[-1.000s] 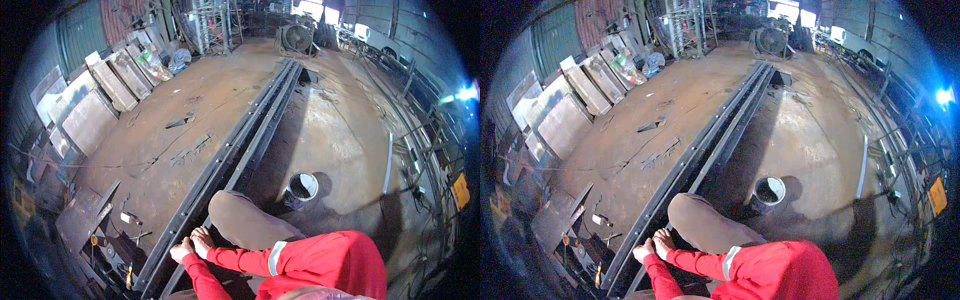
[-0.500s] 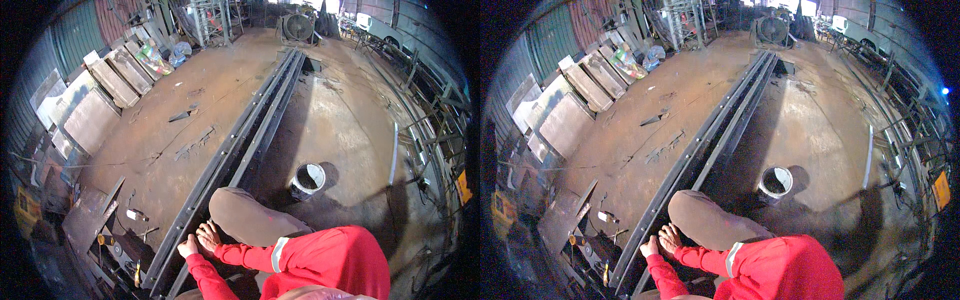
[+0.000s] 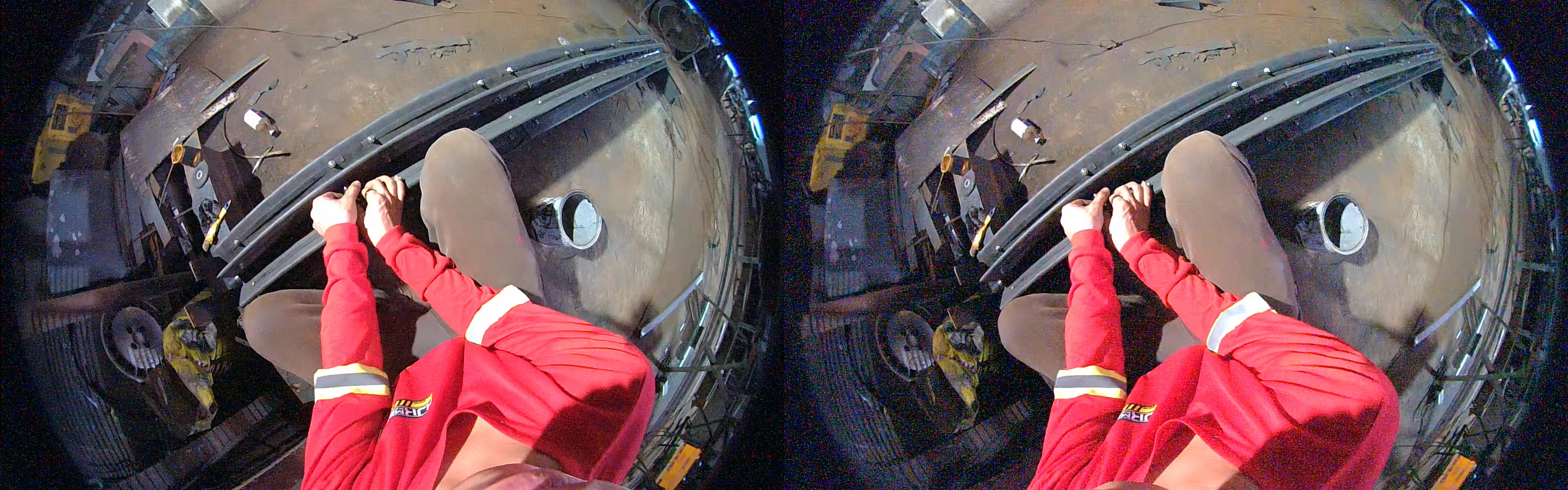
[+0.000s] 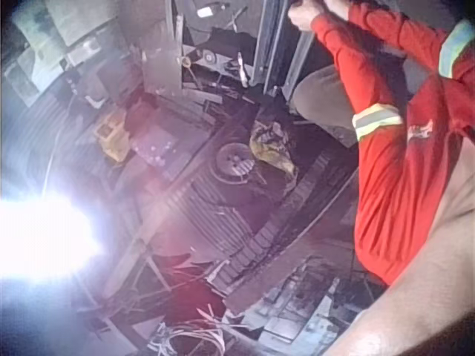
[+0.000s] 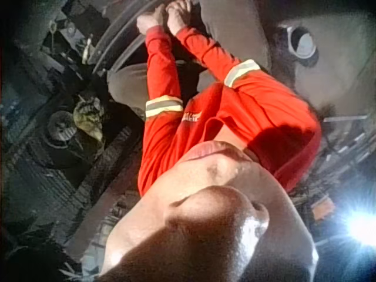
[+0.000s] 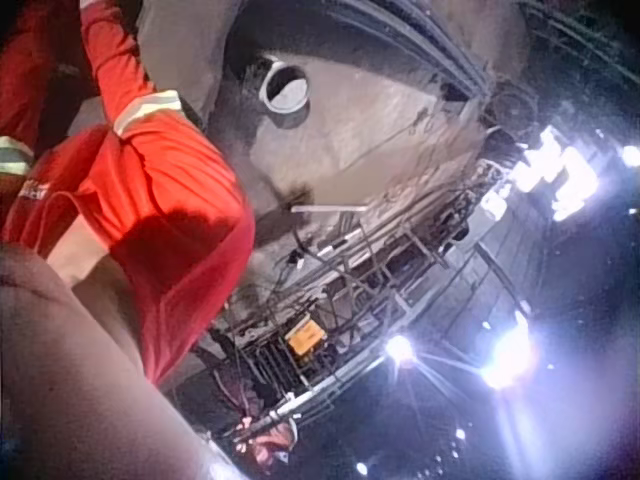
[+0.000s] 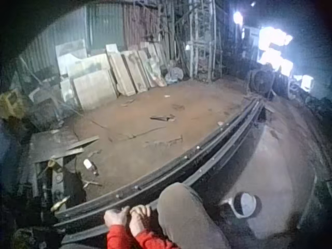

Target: The person sits on the floor of a workshop and assembles a long metal frame. They align metal bars and secure them together using bolts and nuts, tightening the fasteners by hand.

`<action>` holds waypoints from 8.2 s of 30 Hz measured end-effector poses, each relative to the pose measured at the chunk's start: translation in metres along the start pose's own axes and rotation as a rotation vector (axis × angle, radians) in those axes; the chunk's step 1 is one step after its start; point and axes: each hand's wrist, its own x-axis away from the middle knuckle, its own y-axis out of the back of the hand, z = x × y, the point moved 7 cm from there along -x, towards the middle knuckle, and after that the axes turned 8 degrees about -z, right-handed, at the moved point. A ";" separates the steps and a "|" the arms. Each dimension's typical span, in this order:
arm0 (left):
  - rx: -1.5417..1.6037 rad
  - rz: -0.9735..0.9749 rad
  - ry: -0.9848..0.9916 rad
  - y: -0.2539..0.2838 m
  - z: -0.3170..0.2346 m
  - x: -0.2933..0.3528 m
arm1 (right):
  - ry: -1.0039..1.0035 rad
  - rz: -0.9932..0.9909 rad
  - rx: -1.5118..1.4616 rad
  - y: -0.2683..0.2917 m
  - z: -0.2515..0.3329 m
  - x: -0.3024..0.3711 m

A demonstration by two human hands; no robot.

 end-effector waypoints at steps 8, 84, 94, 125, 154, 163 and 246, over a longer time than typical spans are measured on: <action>-0.072 0.256 -0.162 -0.025 0.008 -0.003 | 0.051 -0.150 0.041 0.005 -0.001 0.007; 0.063 -0.049 -0.134 -0.030 -0.004 -0.011 | 0.031 -0.088 0.029 0.007 -0.016 0.010; -0.003 0.109 -0.264 -0.029 -0.010 -0.013 | 0.010 -0.148 0.022 0.001 -0.013 0.005; -0.297 -0.237 -0.061 0.021 -0.031 0.013 | 0.003 -0.001 -0.053 -0.003 0.011 0.010; 0.383 0.206 -0.086 -0.023 -0.006 -0.007 | 0.001 -0.021 0.038 0.016 0.003 -0.003; 0.006 -0.115 0.014 -0.003 -0.008 0.003 | -0.034 0.030 0.014 -0.008 -0.005 0.004; -0.139 0.039 -0.133 -0.027 -0.033 0.007 | -0.086 -0.387 -0.001 -0.004 -0.035 0.010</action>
